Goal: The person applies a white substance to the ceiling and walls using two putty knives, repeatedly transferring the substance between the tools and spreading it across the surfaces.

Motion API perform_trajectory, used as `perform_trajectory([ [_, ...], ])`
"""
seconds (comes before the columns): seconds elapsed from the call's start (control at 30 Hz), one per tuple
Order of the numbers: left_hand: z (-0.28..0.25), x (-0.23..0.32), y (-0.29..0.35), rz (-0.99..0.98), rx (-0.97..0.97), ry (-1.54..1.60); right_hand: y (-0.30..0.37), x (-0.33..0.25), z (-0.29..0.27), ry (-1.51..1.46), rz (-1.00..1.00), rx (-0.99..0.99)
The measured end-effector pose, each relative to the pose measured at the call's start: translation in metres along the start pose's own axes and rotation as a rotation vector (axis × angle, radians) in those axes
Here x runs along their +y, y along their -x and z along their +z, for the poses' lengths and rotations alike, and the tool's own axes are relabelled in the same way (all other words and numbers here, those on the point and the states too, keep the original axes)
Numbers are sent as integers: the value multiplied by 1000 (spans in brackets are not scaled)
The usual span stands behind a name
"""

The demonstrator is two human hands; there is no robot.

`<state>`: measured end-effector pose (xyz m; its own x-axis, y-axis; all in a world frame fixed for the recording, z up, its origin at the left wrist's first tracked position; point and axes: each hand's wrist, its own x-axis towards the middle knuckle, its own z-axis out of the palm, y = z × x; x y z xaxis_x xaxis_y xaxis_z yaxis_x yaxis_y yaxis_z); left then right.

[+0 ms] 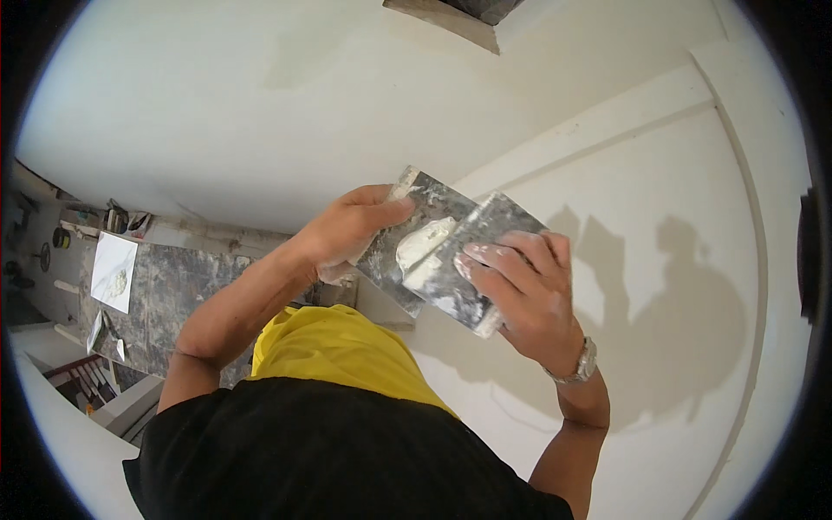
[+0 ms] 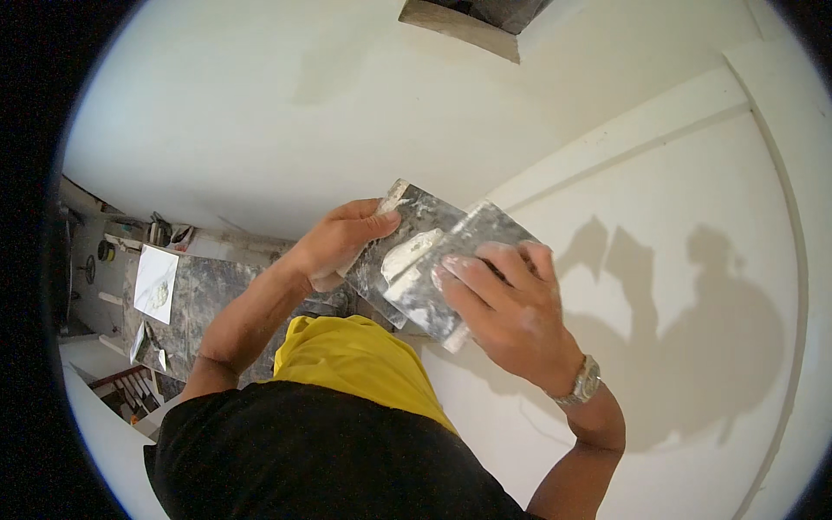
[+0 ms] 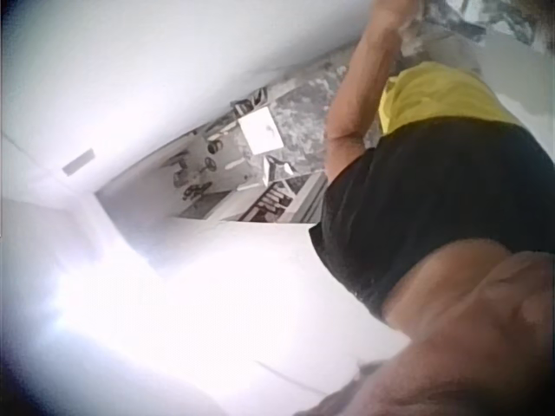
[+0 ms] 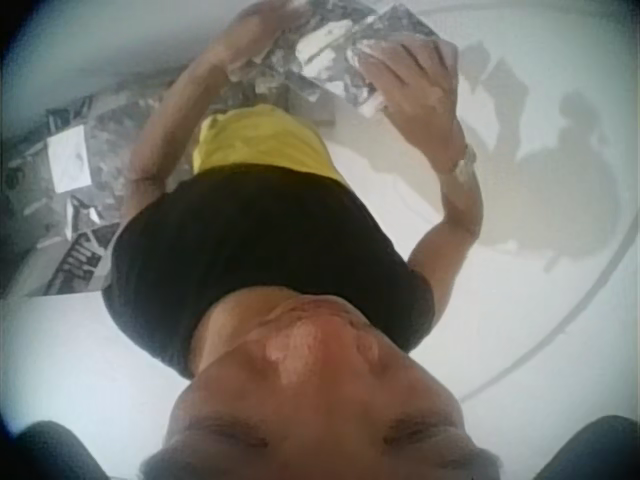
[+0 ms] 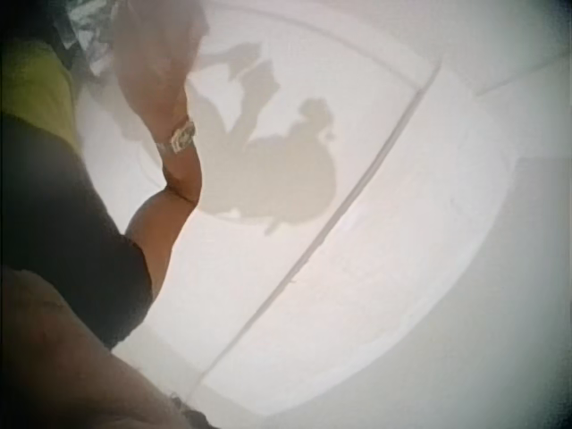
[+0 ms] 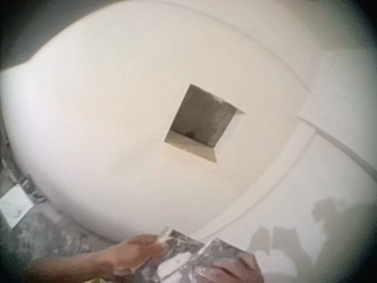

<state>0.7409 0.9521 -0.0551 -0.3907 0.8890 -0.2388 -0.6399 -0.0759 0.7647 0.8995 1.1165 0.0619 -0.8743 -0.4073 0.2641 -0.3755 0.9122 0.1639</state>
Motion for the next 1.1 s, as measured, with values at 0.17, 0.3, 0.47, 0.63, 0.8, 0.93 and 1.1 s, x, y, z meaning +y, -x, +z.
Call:
perform_trajectory([
  [0.17, -2, -3, -2, 30, 14, 28, 4, 3, 12, -33, -38, -57],
  [0.3, -2, -5, -4, 40, -34, 100, 2, 6, -3, -2, -12, -85],
  [0.47, -1, -2, 1, 44, 10, 60, -10, -1, 17, -77, -24, -7],
  [0.63, 0, -6, -1, 84, -26, 41, -4, 5, -6, -22, -21, -125],
  [0.8, 8, 3, 10, 47, -23, 88, -17, 0, 14, -51, -34, -19],
  [0.93, -6, -9, -3, 42, 39, -7, -10, 7, 1, -71, -36, -157],
  [1.1, 1, -10, -1, 10, 85, 7, -25, 9, -4, -44, -53, -60],
])
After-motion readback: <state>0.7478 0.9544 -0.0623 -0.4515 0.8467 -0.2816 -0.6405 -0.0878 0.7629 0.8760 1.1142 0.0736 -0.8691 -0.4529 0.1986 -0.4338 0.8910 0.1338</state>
